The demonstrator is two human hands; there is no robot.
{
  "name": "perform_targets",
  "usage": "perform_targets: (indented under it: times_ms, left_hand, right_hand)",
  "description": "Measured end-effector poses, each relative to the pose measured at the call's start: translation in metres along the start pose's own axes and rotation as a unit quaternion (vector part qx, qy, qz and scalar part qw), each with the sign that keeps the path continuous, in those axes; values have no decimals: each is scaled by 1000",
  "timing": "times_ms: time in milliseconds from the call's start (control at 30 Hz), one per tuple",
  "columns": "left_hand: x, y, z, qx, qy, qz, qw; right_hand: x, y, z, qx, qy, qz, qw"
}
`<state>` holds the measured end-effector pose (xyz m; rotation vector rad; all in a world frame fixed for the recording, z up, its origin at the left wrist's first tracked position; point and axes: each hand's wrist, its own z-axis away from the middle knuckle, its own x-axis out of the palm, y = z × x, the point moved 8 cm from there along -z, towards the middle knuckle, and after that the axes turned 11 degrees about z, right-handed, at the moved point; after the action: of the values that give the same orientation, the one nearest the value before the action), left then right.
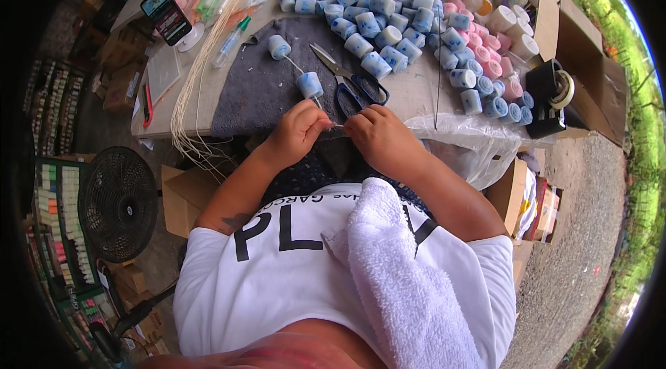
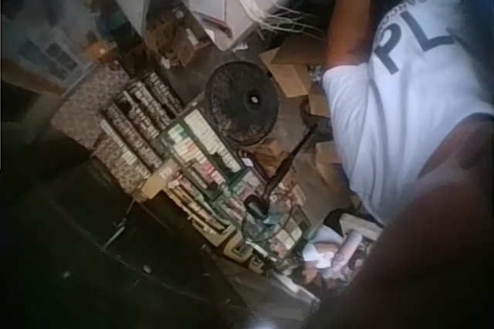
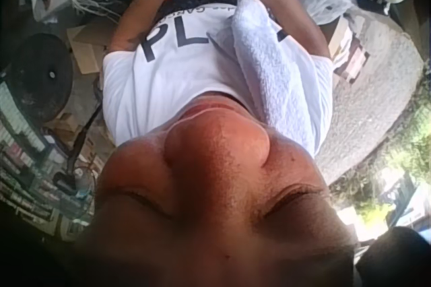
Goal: The person repeatedly picks up small cylindrical foam pieces, inserts a string through them, and trims the string with scissors. The person handles the foam pieces one at a time and places the finished items on the table.
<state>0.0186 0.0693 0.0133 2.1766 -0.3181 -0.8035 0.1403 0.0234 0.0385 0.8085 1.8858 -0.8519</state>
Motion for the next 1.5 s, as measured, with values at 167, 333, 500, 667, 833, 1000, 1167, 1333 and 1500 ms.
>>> perform_targets:
  times_ms: [167, 333, 500, 667, 833, 1000, 1167, 1333, 1500]
  left_hand:
    - [-41, 13, -26, -57, -153, -238, 957]
    - [-16, -23, -33, -4, -176, -422, 889]
    - [-70, -21, -33, -98, 15, -117, 988]
    - [-88, 6, -13, -19, 177, 14, 984]
    - [-90, 11, -3, -26, 194, -2, 981]
    - [-89, 28, 1, 16, 184, 161, 969]
    - [-79, 30, -7, 33, 169, 292, 941]
    - [-84, 26, -4, 71, 223, 120, 965]
    - [-73, 0, -4, 25, 217, 156, 963]
  right_hand:
    - [-18, 10, -2, 64, 10, -128, 990]
    - [-33, -2, -17, 52, 26, -201, 978]
    - [-17, 43, -27, 166, 106, -319, 927]
    - [20, 24, -71, 74, 105, -155, 980]
    - [55, 0, -110, -6, 118, -112, 987]
    - [60, 0, -121, -2, 149, 11, 989]
    - [58, 3, -124, 0, 130, 81, 988]
    - [17, 23, -89, 88, 96, 130, 983]
    - [7, 70, -23, 227, -21, 26, 973]
